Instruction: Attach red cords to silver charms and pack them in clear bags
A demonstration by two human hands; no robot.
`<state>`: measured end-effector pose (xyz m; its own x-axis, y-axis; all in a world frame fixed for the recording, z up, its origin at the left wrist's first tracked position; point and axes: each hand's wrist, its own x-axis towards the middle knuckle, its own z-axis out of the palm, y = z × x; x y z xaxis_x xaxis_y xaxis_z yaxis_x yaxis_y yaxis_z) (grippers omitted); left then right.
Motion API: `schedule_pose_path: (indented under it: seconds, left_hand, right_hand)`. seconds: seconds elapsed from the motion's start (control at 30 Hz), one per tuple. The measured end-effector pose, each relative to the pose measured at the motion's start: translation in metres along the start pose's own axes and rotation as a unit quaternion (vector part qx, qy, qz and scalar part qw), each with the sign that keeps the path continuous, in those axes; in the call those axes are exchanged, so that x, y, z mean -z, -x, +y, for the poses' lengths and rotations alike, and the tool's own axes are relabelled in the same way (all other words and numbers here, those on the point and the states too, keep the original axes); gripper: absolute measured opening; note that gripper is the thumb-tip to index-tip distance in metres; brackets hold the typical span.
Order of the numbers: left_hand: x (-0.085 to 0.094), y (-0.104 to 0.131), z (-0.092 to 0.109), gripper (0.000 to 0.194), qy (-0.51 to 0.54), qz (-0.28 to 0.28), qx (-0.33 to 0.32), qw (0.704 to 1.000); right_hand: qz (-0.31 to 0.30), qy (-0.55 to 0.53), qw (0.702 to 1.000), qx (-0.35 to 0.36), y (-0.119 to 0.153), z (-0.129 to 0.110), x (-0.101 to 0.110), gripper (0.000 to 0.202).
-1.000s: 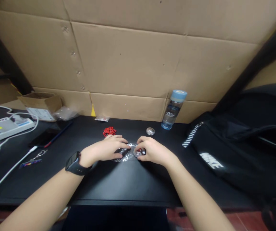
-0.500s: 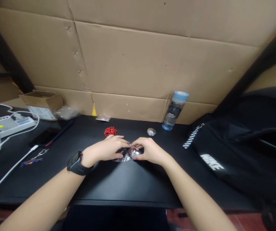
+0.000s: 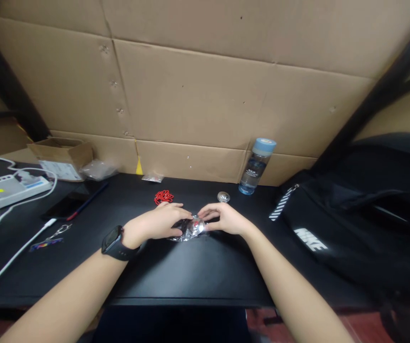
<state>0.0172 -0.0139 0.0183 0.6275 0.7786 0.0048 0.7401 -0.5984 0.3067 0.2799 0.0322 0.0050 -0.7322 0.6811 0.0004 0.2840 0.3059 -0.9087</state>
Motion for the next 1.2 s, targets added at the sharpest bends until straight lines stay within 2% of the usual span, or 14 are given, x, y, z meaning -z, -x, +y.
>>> schedule_pose_path:
  seconds: [0.23, 0.47, 0.6, 0.67, 0.8, 0.87, 0.97, 1.07, 1.17, 1.2]
  left_hand:
    - [0.001, 0.002, -0.001, 0.049, -0.008, -0.008, 0.003, 1.0]
    - [0.0, 0.003, -0.005, 0.05, 0.002, 0.023, -0.02, 1.0]
    - [0.004, 0.005, -0.003, 0.053, 0.007, 0.03, -0.027, 0.999]
    - [0.006, 0.006, -0.002, 0.054, 0.012, 0.025, -0.023, 0.999]
    - [0.007, 0.006, -0.002, 0.055, 0.023, 0.019, -0.017, 0.999]
    - [0.007, 0.005, -0.002, 0.054, 0.022, 0.018, -0.018, 0.999]
    - [0.007, 0.005, -0.002, 0.052, 0.024, 0.016, -0.022, 0.999]
    - [0.009, 0.006, -0.003, 0.053, 0.032, 0.013, -0.02, 0.999]
    - [0.013, 0.008, -0.007, 0.068, 0.04, 0.012, -0.013, 0.999]
    - [0.014, 0.009, -0.009, 0.073, 0.04, 0.014, -0.009, 0.999]
  right_hand:
    - [0.019, 0.011, 1.0, 0.012, -0.006, 0.004, -0.008, 0.054]
    - [0.105, 0.025, 0.994, -0.003, -0.01, 0.012, -0.017, 0.056]
    - [0.142, 0.104, 0.984, 0.032, -0.014, 0.01, -0.023, 0.053]
    - [0.157, 0.182, 0.969, 0.06, -0.017, 0.007, -0.026, 0.048]
    - [0.199, 0.336, 0.914, 0.111, -0.023, 0.005, -0.035, 0.041]
    - [0.213, 0.379, 0.893, 0.116, -0.026, 0.005, -0.041, 0.039]
    - [0.227, 0.408, 0.878, 0.103, -0.03, 0.004, -0.047, 0.035]
    - [0.215, 0.394, 0.886, 0.114, -0.027, 0.002, -0.043, 0.03]
    - [0.161, 0.31, 0.924, 0.157, -0.017, -0.002, -0.029, 0.027]
    - [0.165, 0.276, 0.933, 0.164, -0.012, -0.004, -0.024, 0.028]
